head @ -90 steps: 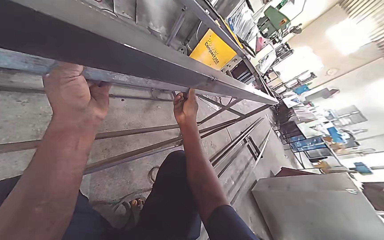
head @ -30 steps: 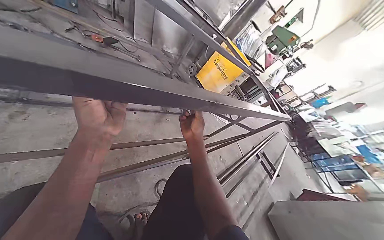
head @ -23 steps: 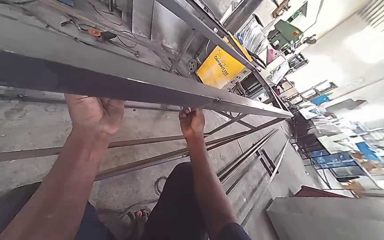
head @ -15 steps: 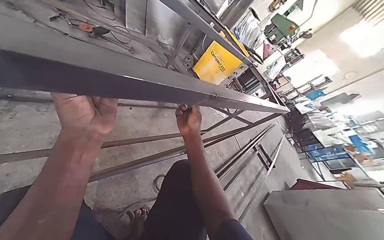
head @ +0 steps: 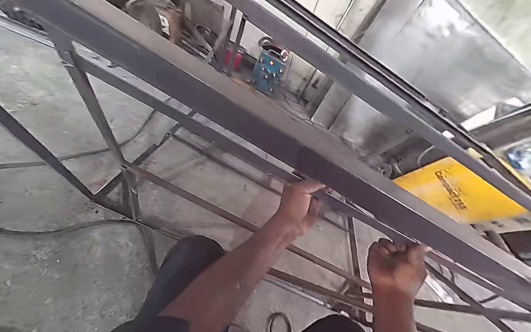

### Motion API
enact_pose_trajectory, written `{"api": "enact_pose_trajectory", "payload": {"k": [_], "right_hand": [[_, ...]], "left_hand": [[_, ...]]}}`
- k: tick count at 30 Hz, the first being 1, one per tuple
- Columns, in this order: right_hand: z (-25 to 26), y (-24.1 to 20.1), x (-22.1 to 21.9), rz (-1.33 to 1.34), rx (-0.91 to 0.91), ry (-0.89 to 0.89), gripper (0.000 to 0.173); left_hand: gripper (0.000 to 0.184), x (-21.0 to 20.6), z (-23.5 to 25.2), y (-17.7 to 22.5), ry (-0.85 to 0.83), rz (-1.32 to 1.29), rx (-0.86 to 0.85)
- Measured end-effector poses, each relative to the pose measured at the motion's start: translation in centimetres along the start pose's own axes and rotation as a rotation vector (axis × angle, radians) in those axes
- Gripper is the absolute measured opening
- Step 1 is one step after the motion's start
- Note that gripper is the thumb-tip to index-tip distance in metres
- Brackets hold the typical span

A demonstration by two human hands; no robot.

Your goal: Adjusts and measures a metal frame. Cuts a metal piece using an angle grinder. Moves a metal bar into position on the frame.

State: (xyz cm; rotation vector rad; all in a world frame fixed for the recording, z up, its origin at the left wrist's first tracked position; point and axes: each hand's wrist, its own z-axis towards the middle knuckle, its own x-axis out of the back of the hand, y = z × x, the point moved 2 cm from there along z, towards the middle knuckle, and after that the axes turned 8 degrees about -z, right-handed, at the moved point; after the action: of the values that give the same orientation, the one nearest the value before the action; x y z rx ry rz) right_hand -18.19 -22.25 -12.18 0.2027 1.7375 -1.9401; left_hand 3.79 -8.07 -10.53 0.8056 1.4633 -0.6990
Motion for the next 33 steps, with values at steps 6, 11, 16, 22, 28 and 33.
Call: {"api": "enact_pose_trajectory", "payload": {"k": [6,11,16,22,28,33], "right_hand": [[0.20,0.22,-0.09,0.025,-0.001,0.000,0.055],[0.62,0.15,0.27,0.063,-0.002,-0.030,0.054],[0.57,0.17,0.10,0.058,0.011,-0.013,0.050],[0.39,-0.11,-0.16,0.067,0.036,0.004,0.045],[0.39,-0.10,0.12,0.065,0.041,-0.044,0.046],[0.37,0.00,0.59,0.056,0.021,-0.002,0.046]], "left_hand": [[0.020,-0.72,-0.06,0.50,0.053,-0.069,0.007],[0.020,-0.74,0.16,0.63,0.016,-0.048,0.013],[0.016,-0.72,0.09,0.75,0.010,0.016,-0.014],[0.017,-0.60,0.28,0.66,-0.008,0.038,-0.015],[0.020,-0.52,0.07,0.55,0.024,0.035,-0.013],[0.019,0.17,0.06,0.19,-0.018,0.068,-0.011]]}}
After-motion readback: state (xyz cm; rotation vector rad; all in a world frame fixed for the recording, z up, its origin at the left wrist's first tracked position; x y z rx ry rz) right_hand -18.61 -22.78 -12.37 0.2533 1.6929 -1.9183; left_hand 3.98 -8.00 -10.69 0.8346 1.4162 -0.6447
